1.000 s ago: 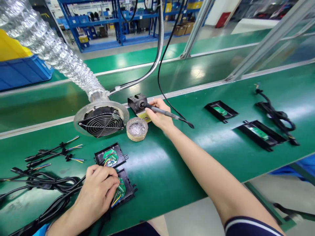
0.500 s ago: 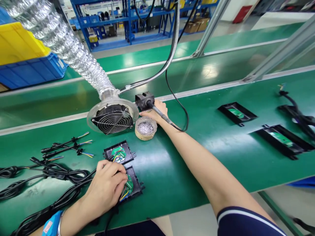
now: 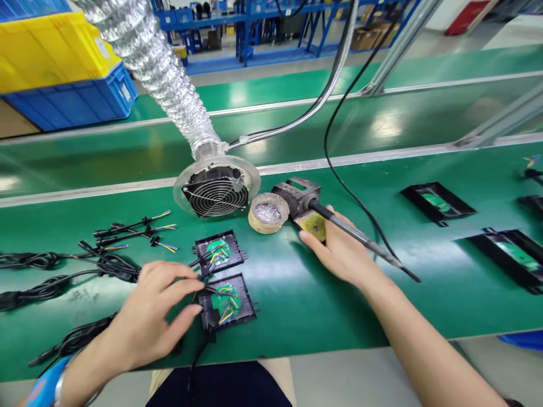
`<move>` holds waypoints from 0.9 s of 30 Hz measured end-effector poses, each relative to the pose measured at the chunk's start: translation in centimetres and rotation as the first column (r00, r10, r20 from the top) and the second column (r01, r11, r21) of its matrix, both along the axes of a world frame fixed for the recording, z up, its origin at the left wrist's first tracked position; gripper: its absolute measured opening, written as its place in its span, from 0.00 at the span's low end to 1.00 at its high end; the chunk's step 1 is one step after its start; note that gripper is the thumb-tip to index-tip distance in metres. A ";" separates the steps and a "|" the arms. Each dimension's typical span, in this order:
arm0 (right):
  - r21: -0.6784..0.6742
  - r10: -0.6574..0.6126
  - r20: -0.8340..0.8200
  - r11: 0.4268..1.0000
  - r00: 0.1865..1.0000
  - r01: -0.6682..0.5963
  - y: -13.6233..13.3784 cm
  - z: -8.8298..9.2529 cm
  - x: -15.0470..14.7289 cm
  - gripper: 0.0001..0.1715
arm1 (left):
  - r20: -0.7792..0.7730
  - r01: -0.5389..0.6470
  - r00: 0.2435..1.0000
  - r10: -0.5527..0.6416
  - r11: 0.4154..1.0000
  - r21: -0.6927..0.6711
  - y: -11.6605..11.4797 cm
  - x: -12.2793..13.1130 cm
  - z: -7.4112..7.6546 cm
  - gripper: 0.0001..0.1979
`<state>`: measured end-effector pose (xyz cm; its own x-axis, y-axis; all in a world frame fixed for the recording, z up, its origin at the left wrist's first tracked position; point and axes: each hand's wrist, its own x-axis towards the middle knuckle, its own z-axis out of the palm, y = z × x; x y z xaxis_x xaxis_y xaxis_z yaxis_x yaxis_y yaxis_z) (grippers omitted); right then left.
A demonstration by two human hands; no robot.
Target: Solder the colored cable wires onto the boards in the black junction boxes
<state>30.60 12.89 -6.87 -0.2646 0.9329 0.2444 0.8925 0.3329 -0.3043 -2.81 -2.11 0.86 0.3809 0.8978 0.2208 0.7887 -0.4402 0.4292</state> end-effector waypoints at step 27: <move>0.134 0.149 -0.773 0.988 0.617 -0.071 -9.2 13.8 -17.7 0.14 | 0.074 -0.168 0.985 0.158 0.973 0.159 -6.7 1.1 -1.0 0.41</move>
<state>12.90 3.66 6.93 -0.0379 0.8760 0.4809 0.2880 0.4704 -0.8341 -1.66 -8.82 -0.13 0.2140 0.8962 0.3886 0.8303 -0.3764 0.4109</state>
